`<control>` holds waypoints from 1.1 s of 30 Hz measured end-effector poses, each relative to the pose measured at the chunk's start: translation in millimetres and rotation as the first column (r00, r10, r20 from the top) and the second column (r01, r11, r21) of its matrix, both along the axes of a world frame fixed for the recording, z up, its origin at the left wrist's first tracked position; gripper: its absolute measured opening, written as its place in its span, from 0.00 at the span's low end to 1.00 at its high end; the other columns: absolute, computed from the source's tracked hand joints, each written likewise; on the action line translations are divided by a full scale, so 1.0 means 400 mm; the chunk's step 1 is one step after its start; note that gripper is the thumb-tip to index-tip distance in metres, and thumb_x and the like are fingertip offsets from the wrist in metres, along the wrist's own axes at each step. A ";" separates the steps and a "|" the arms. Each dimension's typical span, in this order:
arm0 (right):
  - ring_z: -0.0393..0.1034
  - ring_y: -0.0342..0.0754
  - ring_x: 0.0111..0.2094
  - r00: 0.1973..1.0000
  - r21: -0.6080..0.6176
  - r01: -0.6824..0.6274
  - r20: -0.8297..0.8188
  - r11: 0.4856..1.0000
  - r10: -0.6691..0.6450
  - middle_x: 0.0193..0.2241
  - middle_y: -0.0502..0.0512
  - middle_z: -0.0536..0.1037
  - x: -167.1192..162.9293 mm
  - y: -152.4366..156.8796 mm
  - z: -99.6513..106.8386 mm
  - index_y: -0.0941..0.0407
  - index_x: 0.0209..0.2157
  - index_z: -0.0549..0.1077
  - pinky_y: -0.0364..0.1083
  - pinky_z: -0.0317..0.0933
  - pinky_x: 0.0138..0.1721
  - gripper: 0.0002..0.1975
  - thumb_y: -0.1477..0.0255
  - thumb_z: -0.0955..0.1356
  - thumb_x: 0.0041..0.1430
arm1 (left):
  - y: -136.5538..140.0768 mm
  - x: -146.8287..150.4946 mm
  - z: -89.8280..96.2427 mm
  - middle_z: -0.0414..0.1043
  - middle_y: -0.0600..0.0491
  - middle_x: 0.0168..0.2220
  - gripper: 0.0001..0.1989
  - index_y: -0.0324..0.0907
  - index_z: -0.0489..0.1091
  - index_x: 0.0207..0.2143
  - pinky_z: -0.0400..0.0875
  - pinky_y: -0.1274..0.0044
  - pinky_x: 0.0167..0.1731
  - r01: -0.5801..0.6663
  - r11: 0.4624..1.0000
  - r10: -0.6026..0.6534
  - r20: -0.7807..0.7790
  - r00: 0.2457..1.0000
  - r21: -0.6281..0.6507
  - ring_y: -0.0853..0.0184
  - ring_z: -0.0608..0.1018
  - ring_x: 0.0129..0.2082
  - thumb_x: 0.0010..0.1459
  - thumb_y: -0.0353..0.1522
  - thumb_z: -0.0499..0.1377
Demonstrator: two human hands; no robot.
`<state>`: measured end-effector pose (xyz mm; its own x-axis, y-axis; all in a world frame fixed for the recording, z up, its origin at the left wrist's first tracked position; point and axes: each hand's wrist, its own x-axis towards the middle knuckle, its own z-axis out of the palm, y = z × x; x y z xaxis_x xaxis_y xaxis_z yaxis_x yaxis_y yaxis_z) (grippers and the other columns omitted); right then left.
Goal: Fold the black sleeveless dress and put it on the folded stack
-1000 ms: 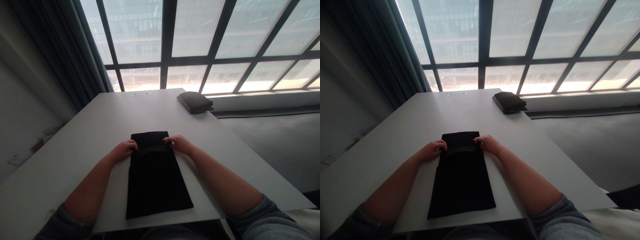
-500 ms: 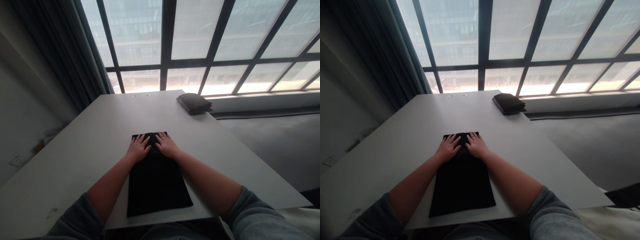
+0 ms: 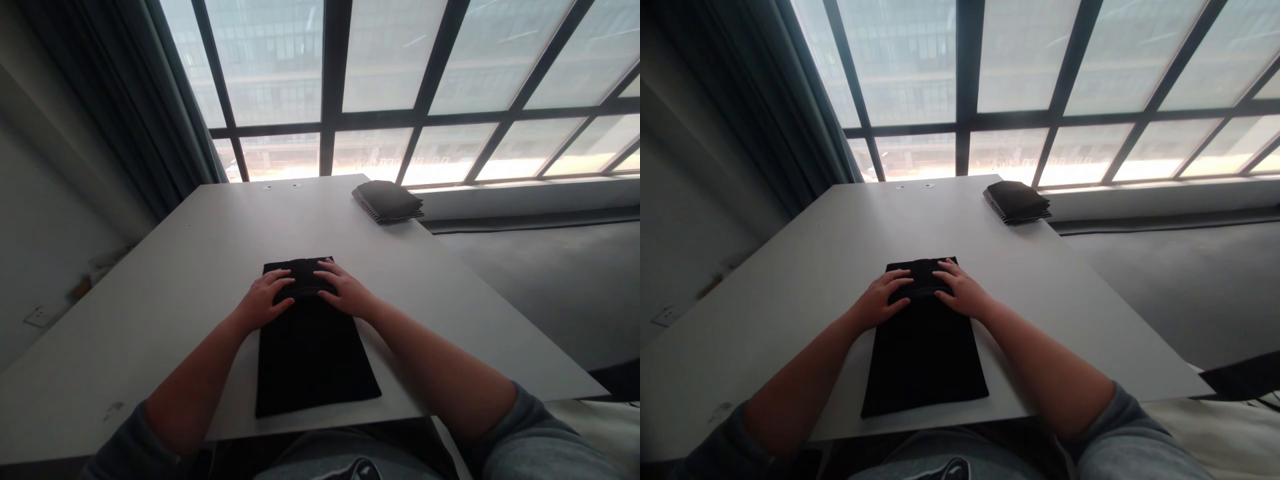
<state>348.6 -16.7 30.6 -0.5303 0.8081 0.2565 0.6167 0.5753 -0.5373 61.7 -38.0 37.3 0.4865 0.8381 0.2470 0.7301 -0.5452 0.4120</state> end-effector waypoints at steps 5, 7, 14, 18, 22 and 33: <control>0.72 0.53 0.57 0.945 -0.105 -0.312 0.068 0.944 0.320 0.56 0.58 0.78 0.068 -0.179 0.070 0.51 0.56 0.79 0.54 0.66 0.63 0.20 0.62 0.71 0.65 | -0.185 0.010 0.057 0.79 0.49 0.51 0.18 0.50 0.76 0.52 0.73 0.65 0.54 0.284 0.935 -0.308 -0.092 0.947 -0.214 0.57 0.79 0.49 0.61 0.42 0.65; 0.72 0.55 0.58 0.899 -0.216 -0.400 0.097 0.891 0.427 0.57 0.59 0.77 0.087 -0.241 0.070 0.51 0.58 0.78 0.56 0.66 0.64 0.25 0.61 0.74 0.60 | -0.249 0.021 0.069 0.78 0.49 0.52 0.22 0.50 0.76 0.51 0.73 0.63 0.53 0.326 0.910 -0.369 -0.145 0.918 -0.255 0.55 0.79 0.49 0.55 0.42 0.70; 0.51 0.58 0.74 0.902 -0.284 -0.386 0.081 0.878 0.423 0.71 0.56 0.63 0.158 -0.352 0.003 0.48 0.67 0.69 0.61 0.49 0.75 0.37 0.78 0.72 0.56 | -0.363 -0.018 0.044 0.69 0.50 0.66 0.37 0.53 0.68 0.63 0.71 0.58 0.61 0.344 0.926 -0.371 -0.204 0.906 -0.154 0.52 0.72 0.64 0.51 0.21 0.61; 0.58 0.51 0.71 0.944 -0.245 -0.290 0.088 0.925 0.319 0.69 0.54 0.65 0.161 -0.356 -0.028 0.49 0.65 0.71 0.56 0.55 0.73 0.38 0.87 0.63 0.55 | -0.366 -0.048 0.003 0.77 0.49 0.57 0.32 0.48 0.72 0.56 0.78 0.66 0.53 0.264 0.964 -0.253 -0.176 0.951 0.042 0.60 0.79 0.56 0.54 0.15 0.50; 0.66 0.52 0.67 0.961 -0.231 -0.269 0.005 0.935 0.278 0.64 0.56 0.73 0.155 -0.346 -0.038 0.51 0.56 0.78 0.55 0.59 0.71 0.29 0.85 0.65 0.56 | -0.365 -0.066 -0.007 0.81 0.50 0.51 0.30 0.47 0.73 0.52 0.79 0.69 0.50 0.170 0.971 -0.159 -0.078 0.984 0.170 0.63 0.82 0.48 0.52 0.14 0.50; 0.74 0.47 0.35 0.851 -0.447 0.091 -0.430 0.890 -0.303 0.34 0.52 0.81 0.098 -0.210 0.062 0.55 0.42 0.79 0.44 0.68 0.38 0.15 0.58 0.70 0.63 | -0.241 -0.048 0.098 0.81 0.52 0.35 0.13 0.43 0.75 0.43 0.76 0.73 0.37 -0.196 0.957 0.271 0.419 0.866 -0.214 0.63 0.81 0.35 0.68 0.41 0.55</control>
